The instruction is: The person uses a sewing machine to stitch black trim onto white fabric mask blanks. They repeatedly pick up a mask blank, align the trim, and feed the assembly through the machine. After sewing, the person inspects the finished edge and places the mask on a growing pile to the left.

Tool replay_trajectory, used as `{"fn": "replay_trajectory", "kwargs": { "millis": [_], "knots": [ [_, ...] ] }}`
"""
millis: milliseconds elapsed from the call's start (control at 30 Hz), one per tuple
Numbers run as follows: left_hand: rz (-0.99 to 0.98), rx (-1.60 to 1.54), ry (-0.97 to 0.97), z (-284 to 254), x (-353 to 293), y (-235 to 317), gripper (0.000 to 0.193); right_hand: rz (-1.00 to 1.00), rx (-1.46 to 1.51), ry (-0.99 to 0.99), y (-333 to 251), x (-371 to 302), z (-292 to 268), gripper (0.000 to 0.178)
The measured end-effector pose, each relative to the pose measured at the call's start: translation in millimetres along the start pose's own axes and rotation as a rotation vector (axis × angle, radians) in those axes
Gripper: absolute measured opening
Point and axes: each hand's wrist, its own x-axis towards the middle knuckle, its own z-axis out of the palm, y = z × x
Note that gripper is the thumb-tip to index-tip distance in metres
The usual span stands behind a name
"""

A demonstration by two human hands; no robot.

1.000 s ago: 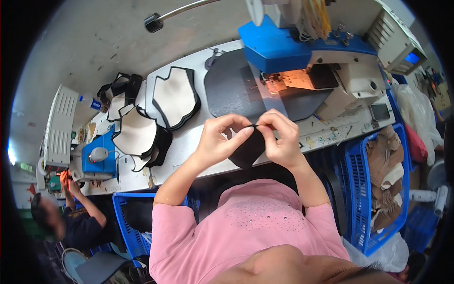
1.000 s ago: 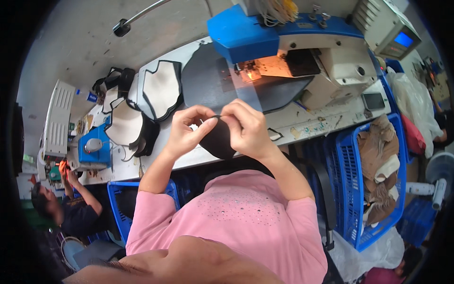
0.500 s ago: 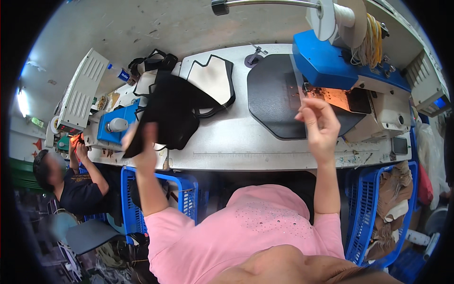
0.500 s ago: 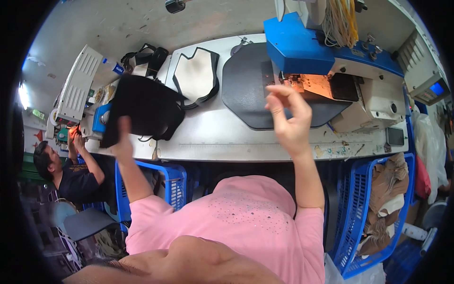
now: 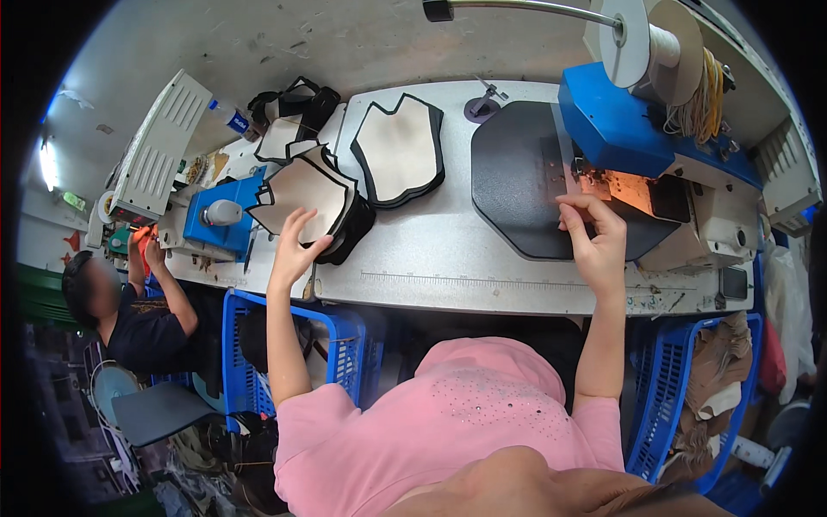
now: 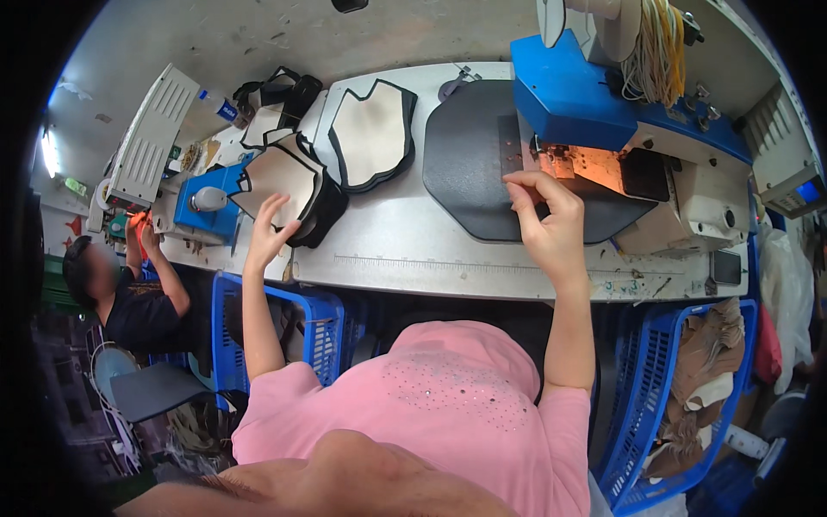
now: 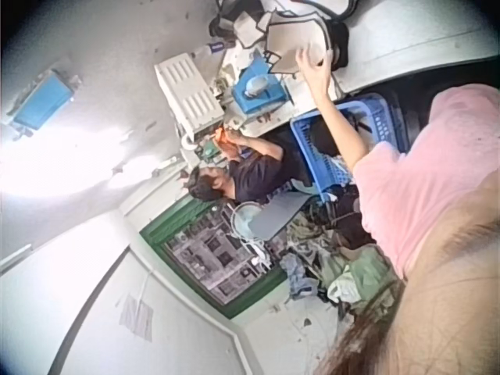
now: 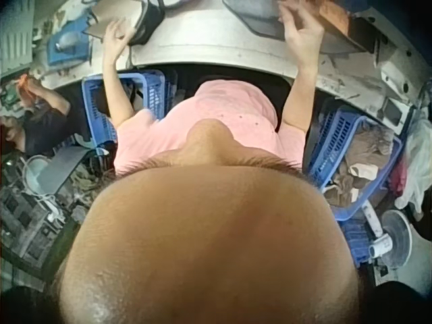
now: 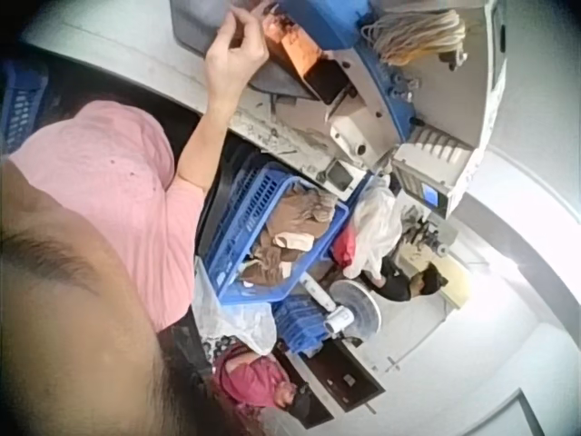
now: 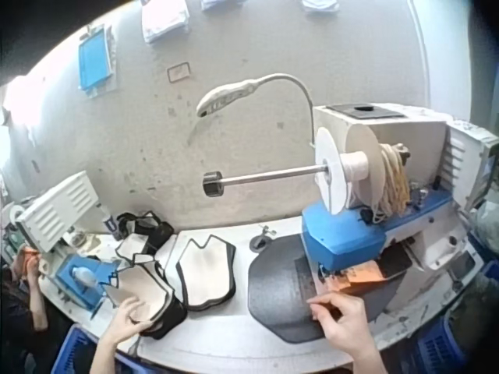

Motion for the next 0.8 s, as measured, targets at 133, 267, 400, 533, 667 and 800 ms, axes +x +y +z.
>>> {"fn": "replay_trajectory", "kwargs": {
  "millis": [133, 267, 400, 533, 667, 800],
  "knots": [
    [-0.071, -0.046, -0.014, 1.4, -3.5, 7.3, 0.036, -0.02, -0.025, -0.007, -1.5, -0.9, 0.8, 0.008],
    [-0.068, 0.029, -0.02, -0.8, -4.7, 20.2, 0.026, -0.013, -0.018, -0.014, -0.8, -0.9, 0.0, 0.008],
    [-0.047, -0.086, 0.0, -2.9, -6.7, 4.3, 0.018, -0.017, -0.011, -0.014, -0.6, -0.7, -0.8, 0.008],
    [0.167, 0.02, 0.152, 0.2, -14.4, -3.3, 0.014, -0.028, -0.013, -0.025, 0.0, -0.3, -0.4, 0.008],
    [0.229, 0.039, 0.178, -5.4, -19.0, -3.3, 0.011, -0.033, -0.014, -0.028, 1.2, -0.3, -1.0, 0.008],
    [-0.067, -0.088, 0.1, 6.3, -32.7, -23.1, 0.019, -0.028, 0.003, -0.038, 1.5, -0.1, -1.9, 0.008]
  ]
}}
